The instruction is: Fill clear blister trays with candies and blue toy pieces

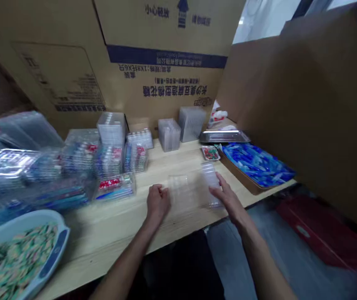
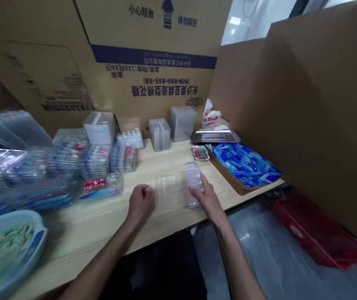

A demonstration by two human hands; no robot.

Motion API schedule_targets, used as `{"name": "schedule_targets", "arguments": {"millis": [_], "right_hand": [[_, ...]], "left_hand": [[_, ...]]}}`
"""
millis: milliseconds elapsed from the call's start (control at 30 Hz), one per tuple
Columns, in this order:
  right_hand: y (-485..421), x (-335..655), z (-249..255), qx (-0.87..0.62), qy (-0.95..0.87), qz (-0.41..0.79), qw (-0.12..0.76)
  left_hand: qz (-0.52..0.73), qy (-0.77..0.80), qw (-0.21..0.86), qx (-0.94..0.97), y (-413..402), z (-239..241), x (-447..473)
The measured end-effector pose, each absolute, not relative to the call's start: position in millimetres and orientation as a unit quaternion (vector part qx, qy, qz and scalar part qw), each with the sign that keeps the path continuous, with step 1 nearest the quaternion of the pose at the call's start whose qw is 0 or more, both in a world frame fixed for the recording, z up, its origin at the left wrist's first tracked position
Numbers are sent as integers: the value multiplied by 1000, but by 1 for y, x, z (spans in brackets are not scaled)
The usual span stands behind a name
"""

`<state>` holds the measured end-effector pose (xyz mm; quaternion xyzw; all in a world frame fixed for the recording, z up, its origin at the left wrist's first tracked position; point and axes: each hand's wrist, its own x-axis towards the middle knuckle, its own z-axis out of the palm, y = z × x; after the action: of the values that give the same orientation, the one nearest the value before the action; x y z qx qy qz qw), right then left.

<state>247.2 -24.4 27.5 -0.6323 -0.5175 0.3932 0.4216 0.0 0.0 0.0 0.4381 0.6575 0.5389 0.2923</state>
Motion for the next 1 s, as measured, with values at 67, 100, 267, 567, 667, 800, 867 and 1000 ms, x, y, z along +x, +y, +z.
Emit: {"name": "schedule_targets", "arguments": {"millis": [67, 100, 267, 567, 667, 800, 867, 1000], "right_hand": [[-38, 234, 26, -603, -551, 407, 410], [-44, 228, 25, -586, -564, 416, 406], [-55, 198, 23, -516, -587, 462, 419], [-51, 167, 39, -531, -620, 421, 396], [-47, 162, 41, -519, -608, 416, 433], [-30, 179, 39, -491, -565, 434, 502], [-24, 196, 37, -490, -543, 440, 522], [-22, 228, 20, -535, -492, 417, 546]], "left_hand": [[522, 554, 466, 451, -18, 9, 17], [515, 505, 536, 439, -27, 14, 24], [525, 355, 730, 255, -48, 30, 38], [542, 461, 645, 279, -44, 46, 19], [548, 485, 602, 320, -36, 48, 1], [545, 534, 569, 308, -10, 32, -36], [528, 575, 533, 325, -2, 21, -53], [456, 693, 334, 448, -10, 8, -69]]}}
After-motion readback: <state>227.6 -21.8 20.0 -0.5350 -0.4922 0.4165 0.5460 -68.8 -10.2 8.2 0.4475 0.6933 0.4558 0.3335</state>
